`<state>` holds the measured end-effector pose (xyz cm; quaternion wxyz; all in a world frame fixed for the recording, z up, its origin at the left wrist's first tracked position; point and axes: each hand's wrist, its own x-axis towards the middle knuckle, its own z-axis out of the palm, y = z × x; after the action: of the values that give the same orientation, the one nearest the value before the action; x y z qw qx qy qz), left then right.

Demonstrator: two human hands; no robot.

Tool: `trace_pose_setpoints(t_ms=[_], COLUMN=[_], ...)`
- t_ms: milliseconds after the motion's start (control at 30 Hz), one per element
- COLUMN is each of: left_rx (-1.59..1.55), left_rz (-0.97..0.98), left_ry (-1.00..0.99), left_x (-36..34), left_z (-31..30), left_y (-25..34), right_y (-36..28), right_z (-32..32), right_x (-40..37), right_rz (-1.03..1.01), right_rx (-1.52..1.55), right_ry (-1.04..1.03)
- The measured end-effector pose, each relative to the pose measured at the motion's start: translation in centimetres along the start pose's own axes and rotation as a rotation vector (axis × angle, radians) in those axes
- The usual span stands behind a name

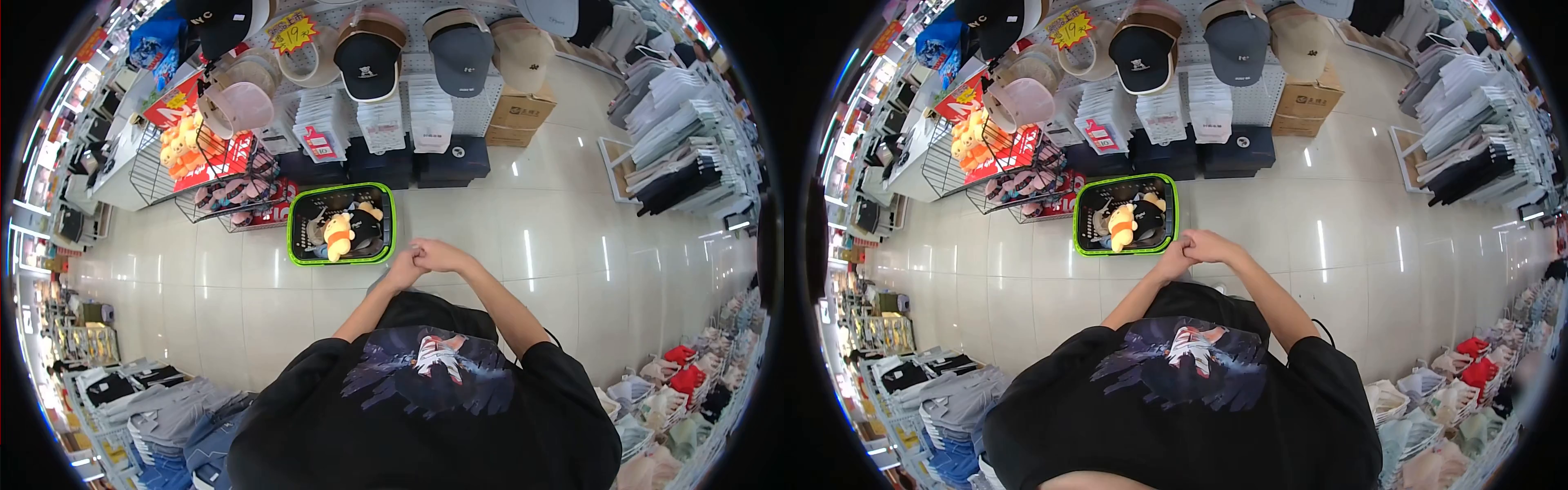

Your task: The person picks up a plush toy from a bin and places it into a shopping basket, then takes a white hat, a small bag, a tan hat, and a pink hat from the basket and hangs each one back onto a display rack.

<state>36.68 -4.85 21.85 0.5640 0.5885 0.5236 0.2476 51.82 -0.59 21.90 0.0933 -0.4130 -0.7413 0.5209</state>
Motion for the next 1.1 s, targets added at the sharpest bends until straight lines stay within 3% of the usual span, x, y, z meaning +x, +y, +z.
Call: trace_pose_setpoints(t_ms=[67, 133, 267, 333, 467, 600, 700, 767, 900, 1033, 1100], left_rx=[0.122, 0.248, 0.188, 0.045, -0.010, -0.069, -0.036, -0.031, 0.080, -0.066, -0.015], left_rz=[0.024, 0.040, 0.005, -0.224, -0.208, 0.011, -0.071, -0.071, -0.140, -0.153, -0.199], left_ry=[0.001, -0.047, 0.102, 0.166, 0.108, 0.121, 0.164, 0.183, 0.175, 0.129, 0.106], left_x=[0.1, -0.1, -2.4, -2.5, 0.9, 7.2, 10.2, 11.6, 11.9, 10.8, 10.5], left_z=[-0.1, -0.9, -4.1, -5.7, -5.8, -5.1, -7.1, -8.0, -8.7, -8.4, -9.0], left_y=[-3.0, -6.3, -6.9, -7.0, -9.4, -8.0, -1.4, -1.0, -3.7, -10.3, -10.8], right_y=[0.2, -1.4, -2.8, -2.2, 0.9, 0.0, 0.0, 0.5, 3.0, 6.5, 7.1], right_z=[0.4, 0.9, 2.5, 2.8, 2.1, -4.9, -9.0, -9.8, -7.2, -1.7, 0.0], right_x=[1.0, 2.1, 5.2, 6.6, 6.9, 8.0, 10.2, 11.9, 14.1, 15.4, 15.6], right_rz=[-0.054, -0.060, -0.163, -0.096, -0.026, 0.010, -0.005, -0.023, 0.069, 0.121, 0.169], right_rx=[-0.027, -0.279, -0.355, -0.202, -0.106, -0.120, -0.062, -0.047, 0.067, 0.218, 0.201], right_ry=[-0.086, -0.324, -0.288, -0.254, -0.234, -0.235, -0.161, -0.151, -0.199, -0.213, -0.220])
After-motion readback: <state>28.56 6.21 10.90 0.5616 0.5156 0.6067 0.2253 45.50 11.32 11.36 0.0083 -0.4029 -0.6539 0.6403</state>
